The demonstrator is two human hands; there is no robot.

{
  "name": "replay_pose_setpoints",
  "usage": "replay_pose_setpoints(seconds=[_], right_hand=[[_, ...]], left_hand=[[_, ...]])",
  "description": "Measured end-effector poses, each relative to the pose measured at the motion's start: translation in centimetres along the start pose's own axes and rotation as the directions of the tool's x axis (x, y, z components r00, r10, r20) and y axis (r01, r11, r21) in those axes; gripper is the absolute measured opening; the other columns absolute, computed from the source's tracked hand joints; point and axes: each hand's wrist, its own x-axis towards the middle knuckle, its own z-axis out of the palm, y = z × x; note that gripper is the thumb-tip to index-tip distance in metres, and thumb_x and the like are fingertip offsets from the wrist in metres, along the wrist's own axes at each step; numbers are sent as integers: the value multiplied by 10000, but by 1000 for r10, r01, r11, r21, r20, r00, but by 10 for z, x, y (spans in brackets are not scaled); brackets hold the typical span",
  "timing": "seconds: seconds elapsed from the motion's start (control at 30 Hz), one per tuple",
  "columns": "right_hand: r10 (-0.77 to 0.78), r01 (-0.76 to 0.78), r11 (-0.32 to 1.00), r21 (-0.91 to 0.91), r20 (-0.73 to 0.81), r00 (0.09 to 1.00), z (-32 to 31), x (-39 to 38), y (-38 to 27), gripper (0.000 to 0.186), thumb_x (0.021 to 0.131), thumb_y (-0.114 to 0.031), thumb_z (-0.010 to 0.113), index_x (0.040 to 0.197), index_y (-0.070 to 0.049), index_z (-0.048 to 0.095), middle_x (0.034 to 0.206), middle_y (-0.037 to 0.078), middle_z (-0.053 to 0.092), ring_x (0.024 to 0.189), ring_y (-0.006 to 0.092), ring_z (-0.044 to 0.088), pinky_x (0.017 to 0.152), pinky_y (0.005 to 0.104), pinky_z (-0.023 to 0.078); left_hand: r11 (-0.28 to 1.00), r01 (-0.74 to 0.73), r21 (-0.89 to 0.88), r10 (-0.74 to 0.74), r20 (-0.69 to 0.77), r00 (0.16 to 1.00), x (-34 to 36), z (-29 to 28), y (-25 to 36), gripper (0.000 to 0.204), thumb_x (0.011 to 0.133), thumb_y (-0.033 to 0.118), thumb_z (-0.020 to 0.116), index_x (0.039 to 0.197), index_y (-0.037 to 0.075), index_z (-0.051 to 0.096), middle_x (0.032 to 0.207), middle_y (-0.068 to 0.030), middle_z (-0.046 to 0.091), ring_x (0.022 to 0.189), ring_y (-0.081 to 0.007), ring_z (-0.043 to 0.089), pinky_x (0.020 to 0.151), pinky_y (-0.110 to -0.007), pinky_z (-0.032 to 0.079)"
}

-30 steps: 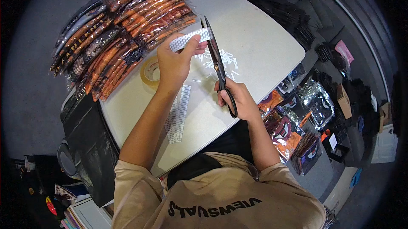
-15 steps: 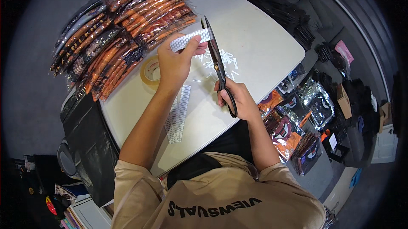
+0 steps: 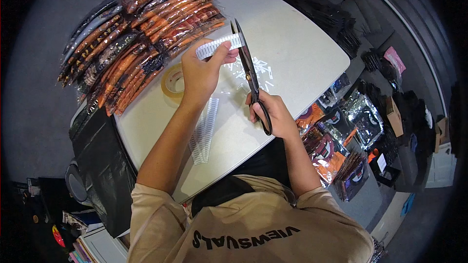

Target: Cutting a white plastic strip or ribbon using scissors in a workspace.

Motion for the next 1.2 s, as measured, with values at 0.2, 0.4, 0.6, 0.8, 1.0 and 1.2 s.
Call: replay_pose_setpoints(seconds=[0.2, 0.4, 0.6, 0.8, 1.0, 1.2], right_hand=[[0, 0, 1000, -9, 8, 1000, 0, 1, -2, 332, 1029, -333, 556, 1005, -3, 585, 655, 79, 622, 592, 166, 627, 578, 303, 486], [11, -11, 1000, 5, 4, 1000, 1, 1, 0, 324, 1027, -325, 560, 1002, -3, 583, 655, 79, 618, 593, 168, 626, 582, 308, 487], [15, -15, 1000, -4, 7, 1000, 1, 1, -2, 307, 1028, -308, 559, 997, -3, 579, 657, 77, 614, 599, 165, 626, 586, 308, 488], [17, -17, 1000, -10, 5, 1000, 0, 0, -4, 289, 1032, -290, 554, 991, -5, 578, 654, 73, 613, 594, 159, 621, 582, 305, 484], [10, -10, 1000, -17, 7, 1000, 1, 1, -5, 307, 1036, -305, 554, 984, -3, 577, 647, 71, 610, 587, 160, 619, 577, 308, 482], [25, -25, 1000, -13, 2, 1000, 0, 0, -4, 310, 1037, -307, 555, 975, -4, 576, 638, 70, 608, 578, 164, 617, 573, 312, 482]], left_hand=[[1000, 2, 1, -2, -4, 1000, 0, -1, 0, 167, 946, 65, 697, 951, -95, 648, 879, -211, 734, 779, -233, 745, 734, -333, 635], [1000, 2, 0, -2, -10, 1000, -1, 0, 3, 170, 946, 68, 700, 945, -94, 652, 875, -214, 733, 778, -234, 744, 731, -335, 636], [1000, -4, -1, 4, -5, 1000, 0, 0, 3, 174, 948, 70, 698, 945, -97, 650, 880, -214, 732, 784, -235, 744, 732, -335, 637], [1000, 12, 7, -12, 4, 1000, -1, 0, 3, 159, 951, 57, 685, 965, -95, 641, 908, -206, 721, 816, -252, 742, 756, -354, 640], [1000, 20, 21, -20, -4, 1000, -1, 0, 4, 164, 951, 60, 685, 972, -96, 642, 904, -207, 721, 809, -248, 741, 756, -349, 637], [1000, 3, 8, -3, -10, 1000, 0, 1, 1, 181, 948, 74, 696, 951, -101, 652, 874, -214, 734, 770, -228, 743, 736, -327, 631]])
